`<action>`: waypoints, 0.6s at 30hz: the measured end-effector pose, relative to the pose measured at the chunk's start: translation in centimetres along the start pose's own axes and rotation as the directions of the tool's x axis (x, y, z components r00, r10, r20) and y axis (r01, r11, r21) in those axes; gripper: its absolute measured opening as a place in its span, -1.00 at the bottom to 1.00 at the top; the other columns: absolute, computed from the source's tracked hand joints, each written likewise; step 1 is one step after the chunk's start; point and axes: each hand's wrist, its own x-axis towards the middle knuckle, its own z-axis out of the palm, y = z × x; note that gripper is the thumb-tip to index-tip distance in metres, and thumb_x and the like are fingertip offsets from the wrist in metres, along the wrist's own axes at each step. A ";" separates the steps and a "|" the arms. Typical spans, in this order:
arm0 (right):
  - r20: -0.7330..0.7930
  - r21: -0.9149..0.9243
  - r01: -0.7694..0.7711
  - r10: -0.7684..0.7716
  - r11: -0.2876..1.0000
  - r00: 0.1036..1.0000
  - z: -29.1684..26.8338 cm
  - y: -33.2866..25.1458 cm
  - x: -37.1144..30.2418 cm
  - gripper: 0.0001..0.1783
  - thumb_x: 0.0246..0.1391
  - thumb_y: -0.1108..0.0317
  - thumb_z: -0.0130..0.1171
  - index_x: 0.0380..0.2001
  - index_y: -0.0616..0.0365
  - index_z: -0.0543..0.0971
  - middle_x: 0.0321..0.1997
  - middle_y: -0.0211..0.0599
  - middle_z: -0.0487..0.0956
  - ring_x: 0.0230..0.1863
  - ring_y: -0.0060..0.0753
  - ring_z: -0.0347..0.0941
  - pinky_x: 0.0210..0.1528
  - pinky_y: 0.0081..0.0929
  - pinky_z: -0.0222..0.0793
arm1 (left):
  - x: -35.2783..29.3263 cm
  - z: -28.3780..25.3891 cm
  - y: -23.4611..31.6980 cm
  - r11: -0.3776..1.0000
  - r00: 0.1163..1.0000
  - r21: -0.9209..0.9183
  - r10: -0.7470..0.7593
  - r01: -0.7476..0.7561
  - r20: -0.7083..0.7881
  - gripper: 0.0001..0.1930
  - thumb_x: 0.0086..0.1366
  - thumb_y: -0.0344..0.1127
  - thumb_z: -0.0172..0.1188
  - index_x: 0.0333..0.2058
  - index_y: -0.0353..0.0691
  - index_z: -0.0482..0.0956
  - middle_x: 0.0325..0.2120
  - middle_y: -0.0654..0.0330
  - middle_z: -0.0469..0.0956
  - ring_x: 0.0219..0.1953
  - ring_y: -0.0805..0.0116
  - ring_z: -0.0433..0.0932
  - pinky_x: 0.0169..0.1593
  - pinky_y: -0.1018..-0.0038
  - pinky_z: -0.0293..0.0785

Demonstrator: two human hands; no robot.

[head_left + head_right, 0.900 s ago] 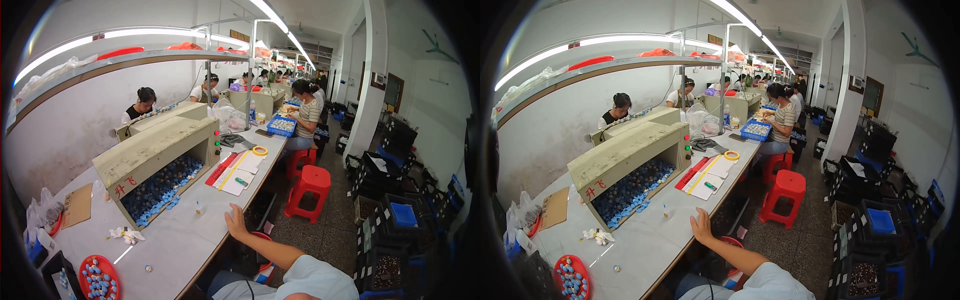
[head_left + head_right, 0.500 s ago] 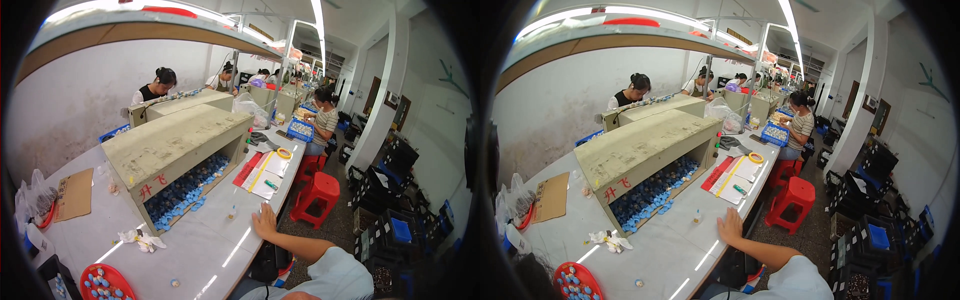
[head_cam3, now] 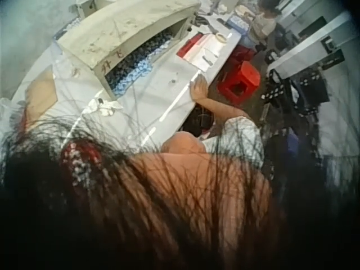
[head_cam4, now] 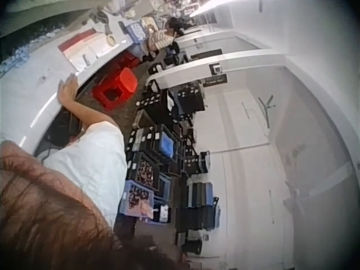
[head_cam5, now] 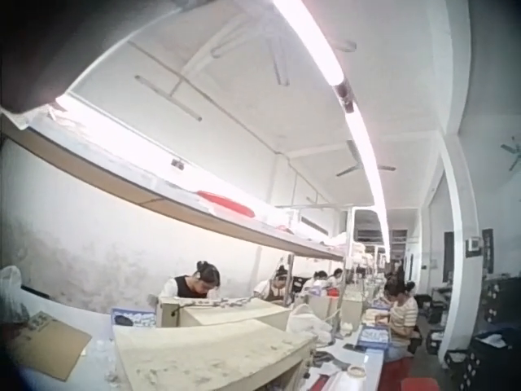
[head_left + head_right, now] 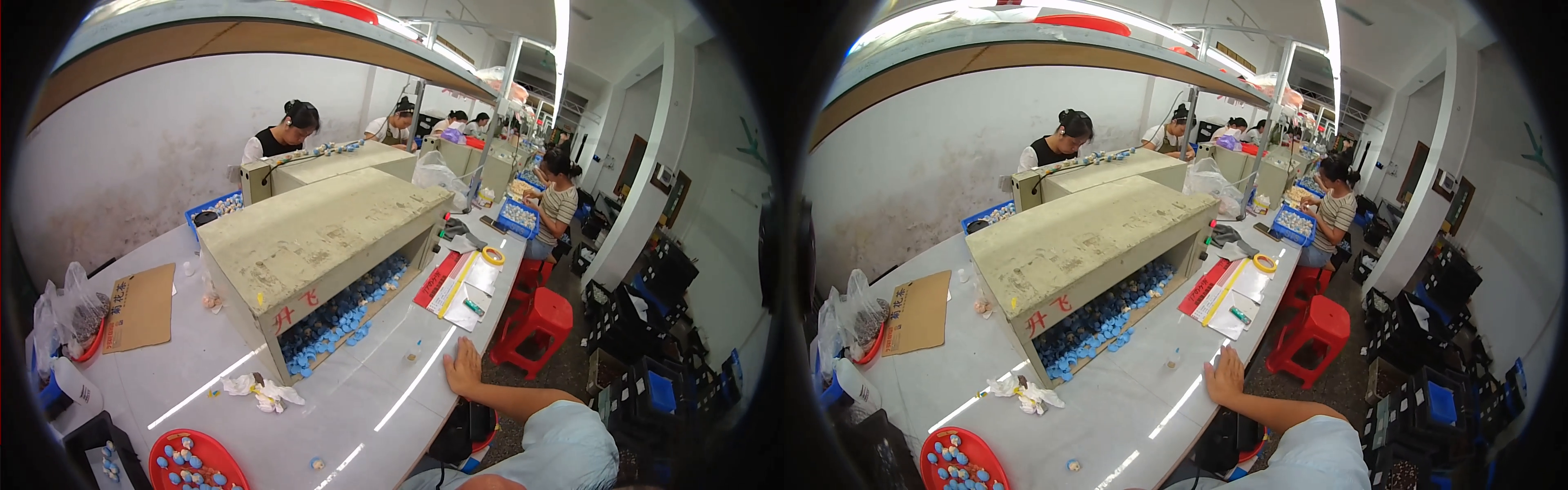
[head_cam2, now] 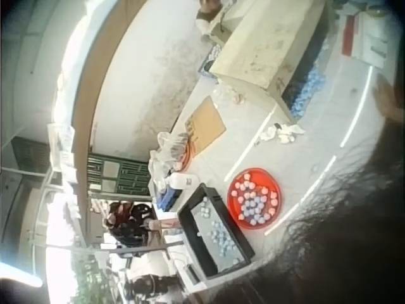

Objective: The person assembles figurine heads by applying glue from a bottle onto head components, attaching hair pieces by hand, and placing the assembled heads onto a plate.

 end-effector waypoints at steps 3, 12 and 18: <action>-0.019 0.010 0.064 -0.064 0.998 0.998 1.4 -0.3 0.5 -0.23 0.19 0.04 -0.01 0.28 0.36 0.10 0.35 0.19 0.14 0.40 0.16 -0.03 0.41 -0.06 -0.20 | -1.6 -0.3 1.3 0.999 0.998 0.007 -0.036 0.036 0.053 -0.50 0.32 -0.05 0.04 0.16 -0.17 0.40 0.19 -0.09 0.34 0.20 -0.04 0.35 0.25 0.06 0.22; -0.124 0.223 0.080 -0.053 0.972 0.991 0.8 1.1 0.9 -0.30 0.12 0.16 0.10 0.25 0.27 0.18 0.25 0.11 0.26 0.34 0.11 0.05 0.38 0.01 -0.20 | -17.1 -11.6 17.7 0.961 0.966 -0.103 -0.253 0.258 0.058 -0.55 0.33 -0.11 0.05 0.07 -0.28 0.47 0.03 -0.14 0.49 0.06 -0.08 0.48 0.16 0.21 0.36; 0.022 0.510 0.293 -0.353 0.808 0.935 0.0 -4.3 1.5 -0.18 -0.14 0.17 0.42 0.15 0.25 0.29 0.12 0.05 0.38 0.16 0.05 0.30 0.21 -0.13 0.19 | -21.8 -23.4 27.7 0.775 0.947 -0.631 -0.231 0.041 -0.222 -0.82 0.25 -0.36 0.24 -0.22 -0.32 0.64 -0.42 0.14 0.63 -0.44 0.46 0.54 -0.36 0.60 0.44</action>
